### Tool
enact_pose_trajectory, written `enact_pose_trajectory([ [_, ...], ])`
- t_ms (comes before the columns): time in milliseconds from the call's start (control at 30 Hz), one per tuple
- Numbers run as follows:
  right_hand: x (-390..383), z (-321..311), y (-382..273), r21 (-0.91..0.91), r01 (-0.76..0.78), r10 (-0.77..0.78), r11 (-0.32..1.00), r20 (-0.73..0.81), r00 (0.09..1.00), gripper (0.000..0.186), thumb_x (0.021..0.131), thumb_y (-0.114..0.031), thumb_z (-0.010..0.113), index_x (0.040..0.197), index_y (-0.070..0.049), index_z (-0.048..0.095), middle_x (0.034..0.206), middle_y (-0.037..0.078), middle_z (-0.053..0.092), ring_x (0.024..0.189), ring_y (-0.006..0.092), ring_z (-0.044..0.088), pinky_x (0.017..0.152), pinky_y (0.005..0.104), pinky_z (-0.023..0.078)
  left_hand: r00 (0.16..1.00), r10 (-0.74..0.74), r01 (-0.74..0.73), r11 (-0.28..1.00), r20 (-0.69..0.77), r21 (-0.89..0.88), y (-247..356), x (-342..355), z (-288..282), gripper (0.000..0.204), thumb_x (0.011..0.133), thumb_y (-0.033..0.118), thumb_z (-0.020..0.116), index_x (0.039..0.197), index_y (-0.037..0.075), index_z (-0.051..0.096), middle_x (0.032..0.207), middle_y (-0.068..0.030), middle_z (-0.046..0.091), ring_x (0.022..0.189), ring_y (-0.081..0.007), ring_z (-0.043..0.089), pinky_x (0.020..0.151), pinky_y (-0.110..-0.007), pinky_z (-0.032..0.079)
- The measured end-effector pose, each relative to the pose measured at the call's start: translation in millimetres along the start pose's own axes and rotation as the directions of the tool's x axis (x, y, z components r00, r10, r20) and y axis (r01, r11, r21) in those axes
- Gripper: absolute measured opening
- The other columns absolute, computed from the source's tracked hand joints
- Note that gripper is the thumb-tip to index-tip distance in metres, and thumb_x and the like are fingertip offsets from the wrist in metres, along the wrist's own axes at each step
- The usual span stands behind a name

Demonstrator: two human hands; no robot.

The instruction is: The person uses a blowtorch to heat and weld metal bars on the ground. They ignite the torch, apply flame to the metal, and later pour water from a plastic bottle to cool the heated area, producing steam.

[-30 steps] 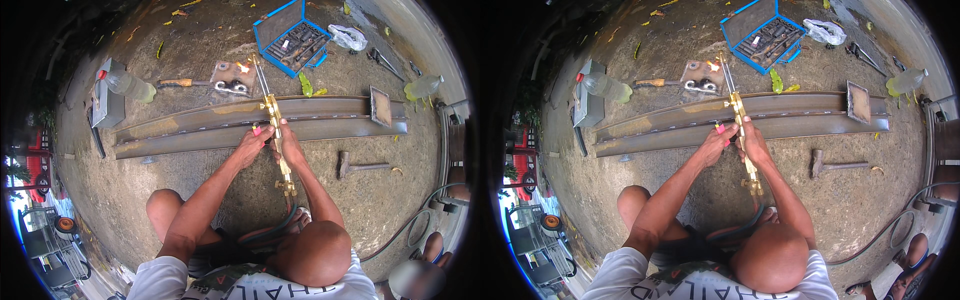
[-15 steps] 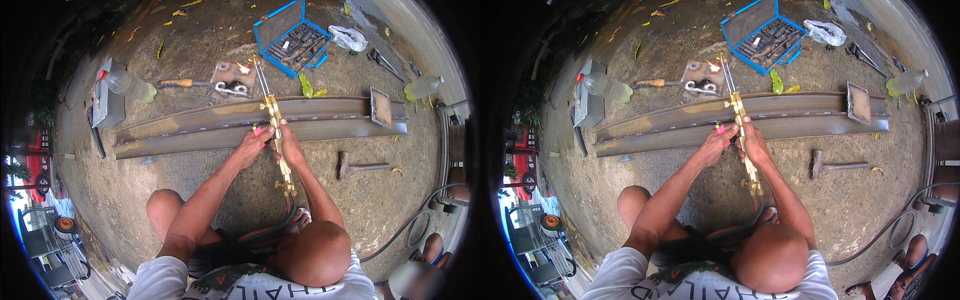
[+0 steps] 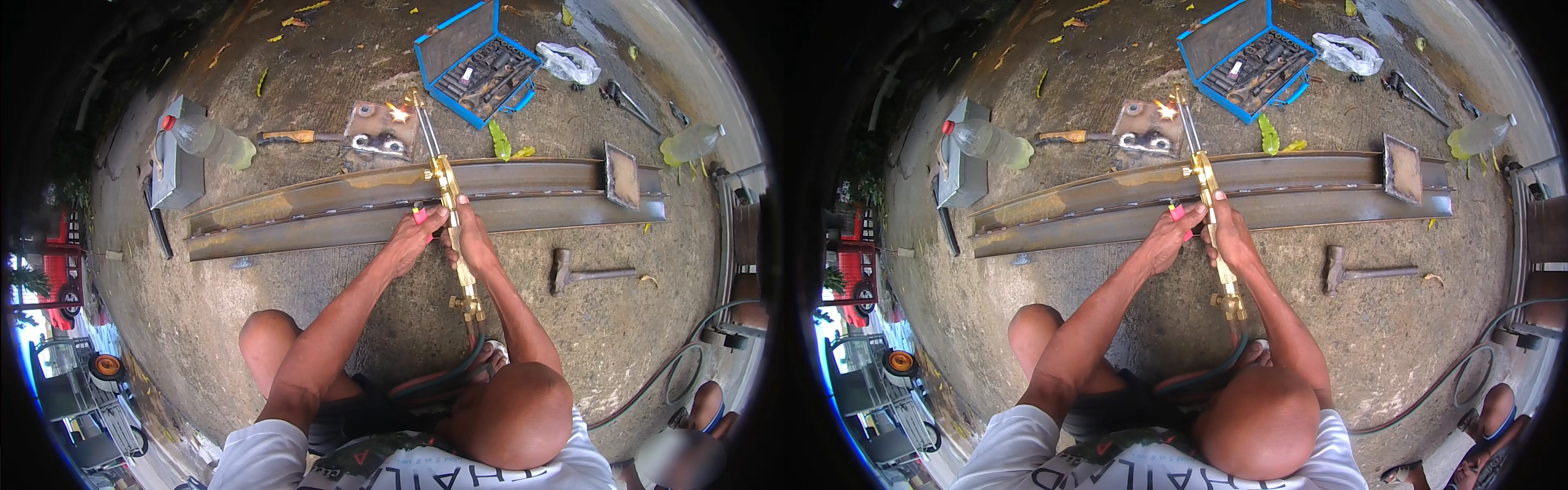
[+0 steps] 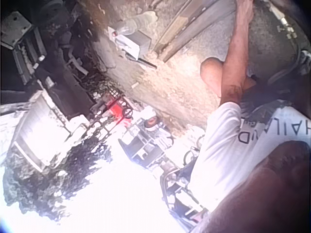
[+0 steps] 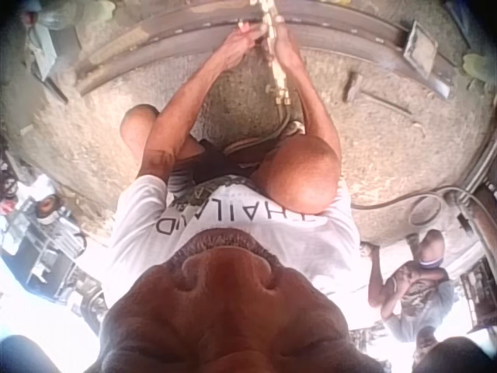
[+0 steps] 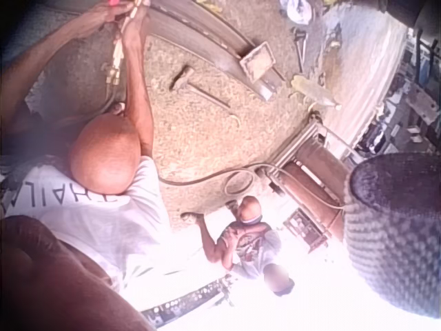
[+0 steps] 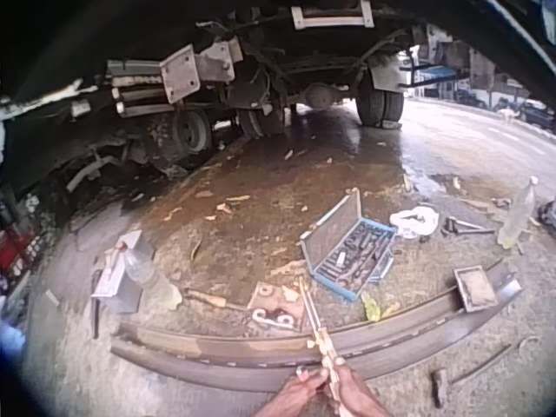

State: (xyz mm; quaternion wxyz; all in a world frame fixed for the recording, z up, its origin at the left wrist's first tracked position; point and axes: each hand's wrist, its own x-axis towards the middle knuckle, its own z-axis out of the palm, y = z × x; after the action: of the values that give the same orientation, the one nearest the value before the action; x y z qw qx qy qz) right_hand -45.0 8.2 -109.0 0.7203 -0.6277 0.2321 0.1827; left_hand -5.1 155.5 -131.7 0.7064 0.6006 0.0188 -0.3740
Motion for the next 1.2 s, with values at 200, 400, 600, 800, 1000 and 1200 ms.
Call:
enact_pose_trajectory([
  [200,-1.5,-0.2,-2.2,-0.002,-0.002,0.002,1.0,-0.001,1.0,0.069,0.104,-0.064,0.022,0.093,-0.003,0.052,0.063,0.003,0.048,0.045,0.0129,0.045,0.04,0.0332,0.041,1.0,0.008,-0.008,1.0,0.023,0.004,3.1,-2.1,1.0,0.04,0.1,0.048,0.061,0.103,0.008,0.067,0.087,-0.0016,0.064,0.09,-0.0159,0.057,0.098,-0.04,0.038],
  [400,-2.3,0.9,-2.7,-0.012,0.004,-0.005,1.0,-0.009,1.0,0.069,0.104,-0.063,0.022,0.094,-0.002,0.053,0.064,0.004,0.048,0.045,0.0131,0.046,0.04,0.0336,0.042,1.0,0.004,-0.004,1.0,0.007,0.014,-0.6,-0.2,-1.7,0.041,0.1,0.048,0.061,0.105,0.008,0.067,0.088,-0.0018,0.063,0.091,-0.0159,0.056,0.098,-0.04,0.038],
  [600,-1.5,-0.3,-1.4,-0.007,-0.003,0.003,1.0,-0.009,1.0,0.068,0.104,-0.063,0.022,0.094,-0.002,0.052,0.065,0.004,0.048,0.045,0.013,0.046,0.04,0.0333,0.041,1.0,-0.002,0.002,1.0,0.008,0.006,-0.5,0.4,-0.3,0.039,0.101,0.047,0.06,0.105,0.009,0.067,0.087,-0.0016,0.063,0.091,-0.0161,0.057,0.099,-0.041,0.038],
  [800,-1.7,0.4,-2.5,-0.01,-0.019,0.019,1.0,-0.016,1.0,0.066,0.104,-0.064,0.023,0.102,-0.005,0.053,0.063,0.001,0.048,0.044,0.012,0.043,0.04,0.0314,0.04,1.0,0.003,-0.003,1.0,0.02,0.007,1.8,-1.4,0.4,0.038,0.101,0.047,0.06,0.107,0.01,0.066,0.087,-0.0014,0.063,0.091,-0.0161,0.057,0.1,-0.041,0.038],
  [1000,0.8,-1.0,0.9,-0.01,0.0,0.0,1.0,-0.003,1.0,0.067,0.104,-0.064,0.023,0.106,-0.005,0.055,0.063,0.001,0.048,0.044,0.0121,0.043,0.04,0.0318,0.04,1.0,0.011,-0.011,1.0,0.011,-0.003,0.1,-0.3,0.0,0.037,0.102,0.045,0.06,0.108,0.009,0.066,0.088,-0.0015,0.063,0.09,-0.016,0.057,0.097,-0.04,0.04],
  [1200,1.6,-1.0,1.9,0.005,0.005,-0.005,1.0,0.0,1.0,0.066,0.104,-0.064,0.024,0.107,-0.005,0.055,0.062,0.002,0.048,0.043,0.0123,0.043,0.039,0.0319,0.04,0.999,0.01,-0.01,1.0,0.034,-0.025,4.0,-3.1,1.9,0.036,0.102,0.044,0.061,0.108,0.008,0.066,0.087,-0.0019,0.063,0.089,-0.0158,0.057,0.094,-0.039,0.042],
])
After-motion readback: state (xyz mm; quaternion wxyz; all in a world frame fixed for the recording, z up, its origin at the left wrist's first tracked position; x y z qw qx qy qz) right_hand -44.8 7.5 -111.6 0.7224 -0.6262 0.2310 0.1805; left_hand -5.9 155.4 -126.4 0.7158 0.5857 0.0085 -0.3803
